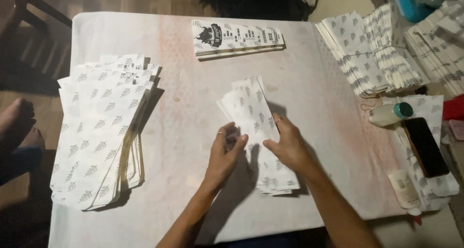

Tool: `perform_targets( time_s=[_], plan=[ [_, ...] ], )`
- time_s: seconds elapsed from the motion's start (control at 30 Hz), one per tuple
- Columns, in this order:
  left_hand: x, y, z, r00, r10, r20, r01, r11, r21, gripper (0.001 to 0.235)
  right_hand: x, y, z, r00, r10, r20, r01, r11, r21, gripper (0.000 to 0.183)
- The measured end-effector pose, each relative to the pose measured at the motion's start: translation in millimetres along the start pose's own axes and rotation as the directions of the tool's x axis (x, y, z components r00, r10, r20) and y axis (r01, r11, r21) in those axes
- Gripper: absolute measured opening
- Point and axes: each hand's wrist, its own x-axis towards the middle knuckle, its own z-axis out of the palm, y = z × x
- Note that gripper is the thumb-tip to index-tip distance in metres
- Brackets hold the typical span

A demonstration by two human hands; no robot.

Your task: Laying out paper wrappers, applying glue to the edges, and folding them into finished packaging.

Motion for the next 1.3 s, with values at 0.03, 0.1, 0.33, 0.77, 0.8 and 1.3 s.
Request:
perform_targets(
  time_s=[0.03,0.1,0.33,0.77,0.8,1.3],
  plan=[
    [0.6,-1.4,3.0,1.0,0.0,0.001,0.0,1.0,0.0,0.08,-1.4,-8.4,-7.2,1.0,0.0,-0.001,0.0,1.0,0.0,0.077],
    [1.7,-4.1,9.9,0.991,-0.002,-0.134,-0.03,0.972,-0.234,0.087,-4.5,-24.8,-22.6,0.972,-0.23,-0.038,0.221,0.962,-0.161,0.068],
    [39.8,-48.2,27.2,0.984,-0.122,-0.132,-0.034,0.595,-0.803,0.074,-26.2,-46.5,-33.4,0.902,-0.426,0.074,0.424,0.841,-0.337,0.055],
    [32.3,-22.4,27.2,0.985,-0.076,-0.155,-0.095,0.514,-0.853,0.08,-32.4,-3.9,-43.1,0.897,-0.439,-0.055,0.43,0.894,-0.124,0.025],
    [32.7,-23.0,25.8,0.985,-0.082,-0.153,-0.09,0.509,-0.856,0.081,-34.6,2.5,-43.5,0.909,-0.412,-0.057,0.404,0.907,-0.12,0.027],
    [38.6,-46.1,-64.3,0.786,0.56,-0.263,-0.617,0.684,-0.388,0.11,-66.3,65.5,-35.9,0.903,-0.389,-0.183,0.365,0.919,-0.151,0.031]
  ],
)
